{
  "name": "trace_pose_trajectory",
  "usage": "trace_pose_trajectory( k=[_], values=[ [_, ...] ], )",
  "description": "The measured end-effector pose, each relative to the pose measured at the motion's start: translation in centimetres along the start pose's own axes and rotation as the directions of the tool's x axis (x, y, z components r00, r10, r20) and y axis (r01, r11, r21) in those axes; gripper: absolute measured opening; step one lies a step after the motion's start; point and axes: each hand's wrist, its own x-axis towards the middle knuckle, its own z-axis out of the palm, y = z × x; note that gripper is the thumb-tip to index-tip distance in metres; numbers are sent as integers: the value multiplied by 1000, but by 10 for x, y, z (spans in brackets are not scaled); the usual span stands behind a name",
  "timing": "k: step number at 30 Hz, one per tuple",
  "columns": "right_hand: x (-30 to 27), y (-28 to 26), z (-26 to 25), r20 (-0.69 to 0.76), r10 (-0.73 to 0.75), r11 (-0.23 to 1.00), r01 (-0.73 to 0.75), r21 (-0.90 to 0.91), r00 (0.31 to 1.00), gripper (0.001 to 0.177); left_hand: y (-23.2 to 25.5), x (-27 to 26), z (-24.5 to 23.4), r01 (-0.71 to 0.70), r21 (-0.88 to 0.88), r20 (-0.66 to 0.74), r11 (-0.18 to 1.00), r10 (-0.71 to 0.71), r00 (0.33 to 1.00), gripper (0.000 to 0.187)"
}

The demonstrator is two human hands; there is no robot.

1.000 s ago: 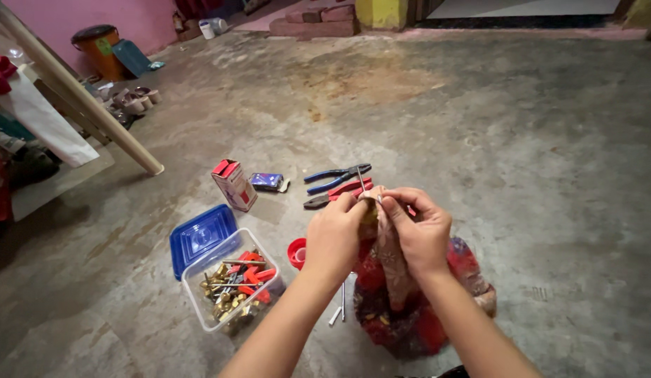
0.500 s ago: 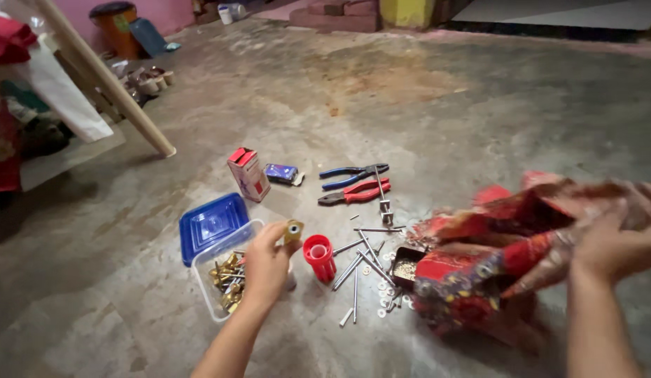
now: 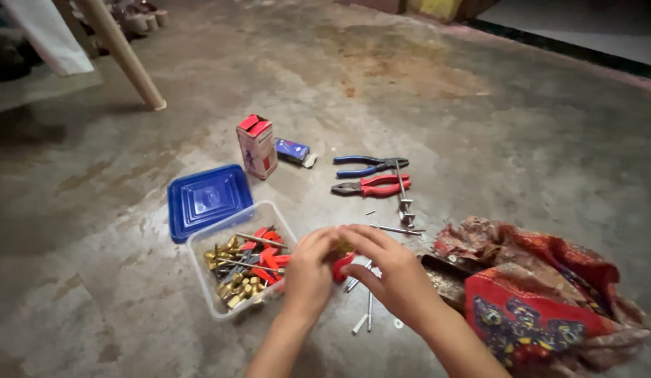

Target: The person wipes a red plastic plumbing fixture with a cloth, then inserts metal rods and washers into the fixture's holes. They continue adding components one by one, organizing parts from a nearby container.

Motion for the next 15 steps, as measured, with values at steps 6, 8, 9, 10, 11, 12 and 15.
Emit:
trace_pose_trajectory(
  k=[6,8,9,10,11,12,15],
  values=[
    [9,25,31,-167,106,991,-118,-61,980,34,-14,20,-6,-5,22,36,1000,4,999,45],
    [6,38,35,-182,150,986,-161,-45,972,32,-23,23,-5,63,87,68,994,-69,995,54],
    [3,43,37,-181,161,984,-173,-50,970,32,-27,22,-4,100,141,115,985,-117,986,56],
    [1,48,40,-179,172,981,-184,-55,969,32,-31,21,-1,134,196,159,971,-167,973,57],
    [-2,51,44,-167,145,983,-161,-87,975,34,-35,18,1,163,254,201,953,-217,955,58],
    [-4,54,49,-153,118,983,-136,-119,981,35,-39,15,5,148,276,217,950,-212,953,60],
    [-7,62,61,-111,104,987,-116,-114,988,36,-47,7,18,108,335,265,936,-203,943,60]
  ],
)
